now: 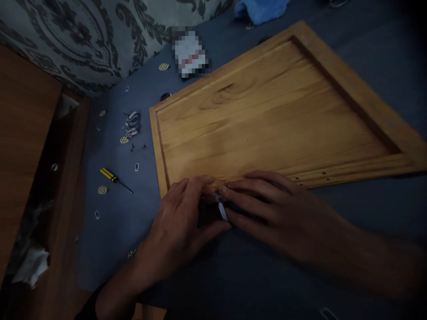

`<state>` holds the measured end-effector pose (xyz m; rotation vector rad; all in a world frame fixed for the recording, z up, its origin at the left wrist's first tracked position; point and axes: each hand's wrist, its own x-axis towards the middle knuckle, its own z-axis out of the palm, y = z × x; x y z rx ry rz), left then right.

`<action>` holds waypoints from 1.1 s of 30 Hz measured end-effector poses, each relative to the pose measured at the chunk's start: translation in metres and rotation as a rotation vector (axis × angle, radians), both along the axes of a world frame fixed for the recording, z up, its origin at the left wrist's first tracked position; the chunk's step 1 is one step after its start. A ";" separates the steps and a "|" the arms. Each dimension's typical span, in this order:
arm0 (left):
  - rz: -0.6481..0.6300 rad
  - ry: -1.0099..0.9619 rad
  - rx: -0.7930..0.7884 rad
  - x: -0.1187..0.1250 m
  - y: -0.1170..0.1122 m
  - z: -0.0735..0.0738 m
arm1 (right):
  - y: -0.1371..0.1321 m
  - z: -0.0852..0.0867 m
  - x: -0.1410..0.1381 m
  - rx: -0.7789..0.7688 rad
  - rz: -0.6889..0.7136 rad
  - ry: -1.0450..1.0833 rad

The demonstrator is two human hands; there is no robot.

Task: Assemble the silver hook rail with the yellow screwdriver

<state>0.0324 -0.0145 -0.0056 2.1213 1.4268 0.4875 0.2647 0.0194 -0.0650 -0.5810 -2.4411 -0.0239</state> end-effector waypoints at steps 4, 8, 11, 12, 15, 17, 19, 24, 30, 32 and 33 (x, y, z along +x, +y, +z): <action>0.022 -0.024 -0.048 -0.002 0.000 -0.001 | -0.001 0.002 -0.002 -0.006 0.010 -0.003; 0.037 -0.018 -0.031 -0.002 0.000 -0.004 | -0.003 -0.001 -0.003 -0.003 -0.014 0.039; 0.025 0.013 -0.005 -0.001 0.001 -0.004 | -0.004 -0.003 -0.004 -0.009 -0.020 0.072; 0.013 0.019 0.002 -0.001 0.001 -0.002 | -0.005 -0.004 -0.003 -0.016 -0.017 0.061; -0.001 -0.003 0.021 -0.006 0.000 0.009 | -0.004 -0.004 -0.002 -0.027 -0.007 0.031; 0.045 -0.043 0.046 -0.015 -0.002 0.019 | -0.003 -0.004 -0.001 -0.015 0.004 0.042; 0.134 -0.072 0.109 -0.028 -0.006 0.028 | -0.001 -0.003 0.000 -0.002 0.022 0.051; 0.406 -0.123 0.184 -0.071 -0.026 0.032 | 0.005 0.003 0.003 0.042 0.078 0.014; 0.421 -0.129 0.135 -0.074 -0.050 0.018 | 0.006 0.004 0.003 0.088 0.072 -0.021; 0.340 -0.081 0.184 -0.059 -0.049 0.016 | 0.005 0.002 0.004 0.092 0.070 -0.034; 0.284 -0.061 0.211 -0.050 -0.046 0.015 | 0.005 0.002 0.004 0.092 0.069 -0.041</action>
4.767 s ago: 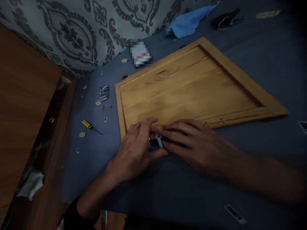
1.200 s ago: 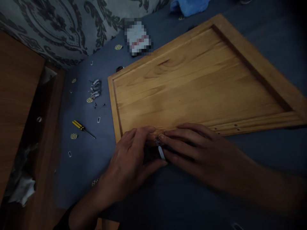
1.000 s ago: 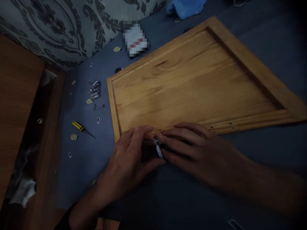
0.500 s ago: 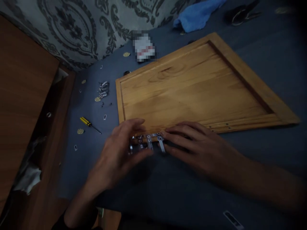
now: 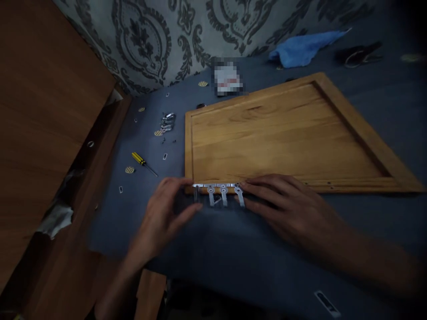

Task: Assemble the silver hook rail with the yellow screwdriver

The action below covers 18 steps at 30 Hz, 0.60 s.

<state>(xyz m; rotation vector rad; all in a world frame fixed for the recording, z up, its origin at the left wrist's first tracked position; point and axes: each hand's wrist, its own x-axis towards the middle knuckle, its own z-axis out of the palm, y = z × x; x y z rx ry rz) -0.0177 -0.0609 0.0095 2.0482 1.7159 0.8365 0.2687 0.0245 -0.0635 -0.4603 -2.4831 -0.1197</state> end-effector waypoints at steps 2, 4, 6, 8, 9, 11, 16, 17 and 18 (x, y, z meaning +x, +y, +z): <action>-0.108 0.031 0.008 0.015 0.006 0.000 | 0.000 -0.001 0.000 0.003 -0.010 -0.006; -0.165 0.046 0.031 0.023 0.012 0.001 | -0.001 -0.002 0.000 -0.003 -0.024 -0.009; -0.165 0.063 0.056 0.025 0.014 0.001 | -0.001 -0.003 0.000 -0.006 -0.035 0.007; -0.123 0.075 0.063 0.021 0.014 0.001 | -0.001 -0.003 0.000 -0.002 -0.031 0.018; -0.092 0.075 0.058 0.017 0.012 0.001 | -0.001 -0.003 0.000 0.003 -0.027 0.019; -0.014 0.054 0.040 0.006 0.007 0.001 | 0.000 -0.003 0.000 0.016 -0.020 0.011; 0.290 -0.028 -0.026 -0.037 0.001 0.002 | 0.002 -0.001 -0.001 0.072 -0.008 -0.002; 0.332 -0.024 -0.030 -0.047 0.002 0.002 | 0.003 0.000 -0.001 0.087 -0.008 -0.003; 0.359 -0.014 -0.039 -0.057 0.005 0.001 | 0.003 0.000 -0.001 0.102 -0.010 -0.002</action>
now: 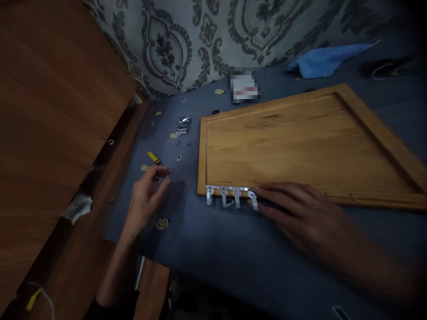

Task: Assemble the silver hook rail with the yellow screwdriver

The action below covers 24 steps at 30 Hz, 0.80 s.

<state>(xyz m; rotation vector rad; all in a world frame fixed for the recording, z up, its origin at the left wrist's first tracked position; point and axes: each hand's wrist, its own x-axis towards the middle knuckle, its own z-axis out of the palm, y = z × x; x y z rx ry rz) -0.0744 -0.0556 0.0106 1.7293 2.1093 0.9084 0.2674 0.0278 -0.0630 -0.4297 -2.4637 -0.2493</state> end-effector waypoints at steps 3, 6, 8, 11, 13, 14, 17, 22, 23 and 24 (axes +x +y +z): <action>0.081 0.032 -0.054 -0.028 0.017 -0.003 | 0.001 0.002 -0.001 0.044 0.011 0.012; 0.192 0.072 -0.135 -0.053 0.043 -0.007 | 0.004 0.001 -0.002 0.094 0.011 0.023; 0.283 0.081 -0.183 -0.067 0.059 -0.008 | 0.006 -0.001 -0.001 0.106 0.005 0.029; 0.399 0.082 -0.217 -0.080 0.080 -0.009 | 0.006 -0.003 -0.001 0.076 0.017 0.040; 0.446 0.073 -0.231 -0.083 0.089 -0.011 | 0.005 -0.003 0.000 0.046 0.026 0.036; 0.459 0.064 -0.239 -0.084 0.092 -0.012 | 0.004 -0.004 0.000 0.026 0.023 0.022; 0.485 0.017 -0.267 -0.082 0.098 -0.017 | 0.002 -0.005 0.000 -0.030 0.011 0.023; 0.539 -0.094 -0.300 -0.085 0.099 -0.020 | 0.000 -0.008 0.001 -0.104 0.011 0.018; 0.548 -0.115 -0.301 -0.086 0.099 -0.019 | 0.000 -0.009 0.001 -0.108 0.010 0.022; 0.555 -0.135 -0.298 -0.087 0.098 -0.019 | 0.000 -0.008 0.000 -0.108 0.008 0.030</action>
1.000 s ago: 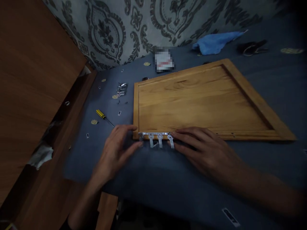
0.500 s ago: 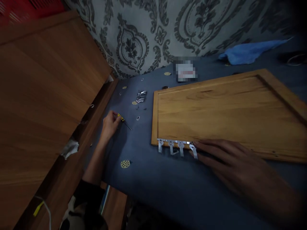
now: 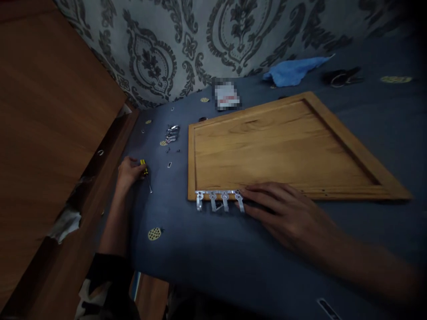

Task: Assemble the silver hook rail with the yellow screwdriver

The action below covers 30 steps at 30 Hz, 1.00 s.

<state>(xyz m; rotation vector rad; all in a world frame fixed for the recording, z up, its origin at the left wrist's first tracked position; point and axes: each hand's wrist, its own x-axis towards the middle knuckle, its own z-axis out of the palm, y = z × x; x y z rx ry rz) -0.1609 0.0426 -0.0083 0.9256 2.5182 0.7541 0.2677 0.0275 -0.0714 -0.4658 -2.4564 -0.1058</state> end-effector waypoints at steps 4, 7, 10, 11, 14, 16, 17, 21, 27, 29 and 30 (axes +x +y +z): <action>-0.011 -0.075 0.072 -0.001 -0.005 0.005 | -0.002 0.003 -0.003 0.008 -0.023 0.032; -0.080 -0.138 0.137 0.002 -0.013 0.011 | -0.003 0.006 -0.005 0.013 -0.022 0.047; -0.180 -0.193 0.191 0.011 -0.021 0.014 | -0.003 0.007 -0.005 0.019 -0.009 0.044; -0.217 -0.208 0.198 0.015 -0.023 0.013 | -0.003 0.007 -0.005 0.018 -0.008 0.046; -0.328 -0.226 0.177 0.029 -0.029 0.008 | -0.003 0.007 -0.003 0.001 -0.018 0.037; -0.389 -0.198 0.144 0.036 -0.031 0.004 | -0.003 0.007 -0.002 -0.021 -0.020 0.016; -0.412 -0.170 0.130 0.039 -0.032 0.004 | -0.004 0.006 -0.001 -0.032 -0.019 0.009; -0.463 0.016 0.141 0.054 -0.038 0.015 | -0.005 0.006 -0.001 -0.036 -0.015 0.021; -1.053 -0.018 0.245 0.135 -0.054 0.030 | -0.006 0.008 -0.001 -0.034 -0.023 -0.006; -1.239 -0.048 0.190 0.162 -0.055 0.027 | -0.006 0.009 -0.002 -0.023 -0.023 -0.001; -1.294 -0.029 0.166 0.173 -0.055 0.024 | -0.006 0.010 -0.002 -0.015 -0.019 0.009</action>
